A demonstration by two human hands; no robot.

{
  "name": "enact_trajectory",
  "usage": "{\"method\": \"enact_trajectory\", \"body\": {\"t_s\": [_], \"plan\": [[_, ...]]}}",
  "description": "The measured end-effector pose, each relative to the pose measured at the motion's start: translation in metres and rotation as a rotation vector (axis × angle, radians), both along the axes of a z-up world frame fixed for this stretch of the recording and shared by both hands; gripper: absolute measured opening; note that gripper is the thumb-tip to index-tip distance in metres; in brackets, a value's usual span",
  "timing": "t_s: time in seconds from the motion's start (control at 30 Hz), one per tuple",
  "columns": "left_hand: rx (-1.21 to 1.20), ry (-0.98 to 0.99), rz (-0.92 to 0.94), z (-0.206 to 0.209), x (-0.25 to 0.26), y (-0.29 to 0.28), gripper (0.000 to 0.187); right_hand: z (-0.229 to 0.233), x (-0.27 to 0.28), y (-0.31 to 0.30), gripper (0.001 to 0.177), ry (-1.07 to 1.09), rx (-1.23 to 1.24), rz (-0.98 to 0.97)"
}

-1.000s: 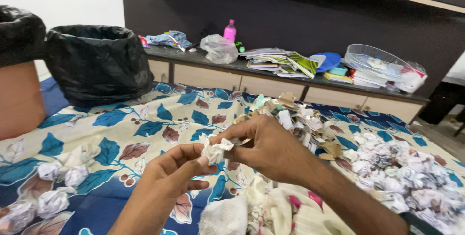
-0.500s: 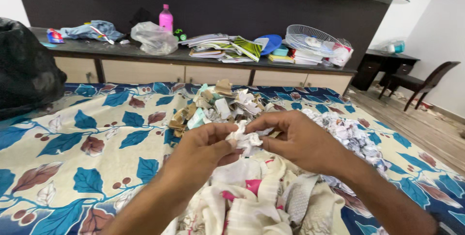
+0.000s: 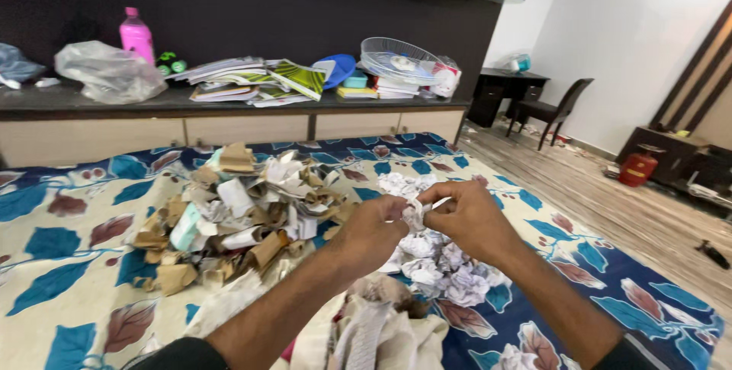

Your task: The person sorts crumpled paper and fabric scraps on a bed, separating them into piles and then placing the fabric into a black trash bag. The person handles paper and fabric by hand, adjusting the trash bag and packing the fabric inside.

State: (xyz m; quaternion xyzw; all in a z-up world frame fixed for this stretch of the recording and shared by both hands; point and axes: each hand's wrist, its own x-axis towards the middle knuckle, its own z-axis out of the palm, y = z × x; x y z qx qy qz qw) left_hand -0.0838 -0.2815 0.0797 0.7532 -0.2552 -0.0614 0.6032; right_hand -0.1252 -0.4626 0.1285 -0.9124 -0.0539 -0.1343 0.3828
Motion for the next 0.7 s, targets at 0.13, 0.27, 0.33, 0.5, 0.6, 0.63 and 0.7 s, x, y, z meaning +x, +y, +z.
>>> {"method": "enact_trajectory", "body": {"t_s": [0.13,0.27,0.33,0.5,0.6,0.63,0.7], "plan": [[0.046,0.051,-0.108,-0.004,0.012,-0.028,0.046,-0.014,0.017,-0.042,0.029,-0.058,-0.069,-0.021],[0.14,0.015,-0.11,0.0,0.013,-0.041,0.041,-0.017,0.029,-0.08,0.032,-0.163,-0.258,-0.099],[0.158,0.019,-0.115,0.003,0.011,-0.042,0.038,-0.019,0.032,-0.095,0.033,-0.146,-0.319,-0.157],[0.163,0.097,-0.094,0.003,0.008,-0.037,0.035,-0.031,0.034,-0.118,0.03,-0.017,-0.333,-0.288],[0.132,0.08,-0.083,0.0,0.01,-0.034,0.033,-0.041,0.038,-0.118,0.022,-0.002,-0.27,-0.183],[0.139,0.073,-0.077,-0.002,0.01,-0.032,0.033,-0.043,0.038,-0.119,0.024,0.021,-0.282,-0.19],[0.155,0.058,-0.06,-0.005,0.01,-0.027,0.032,-0.045,0.039,-0.117,0.029,0.066,-0.304,-0.202]]}}
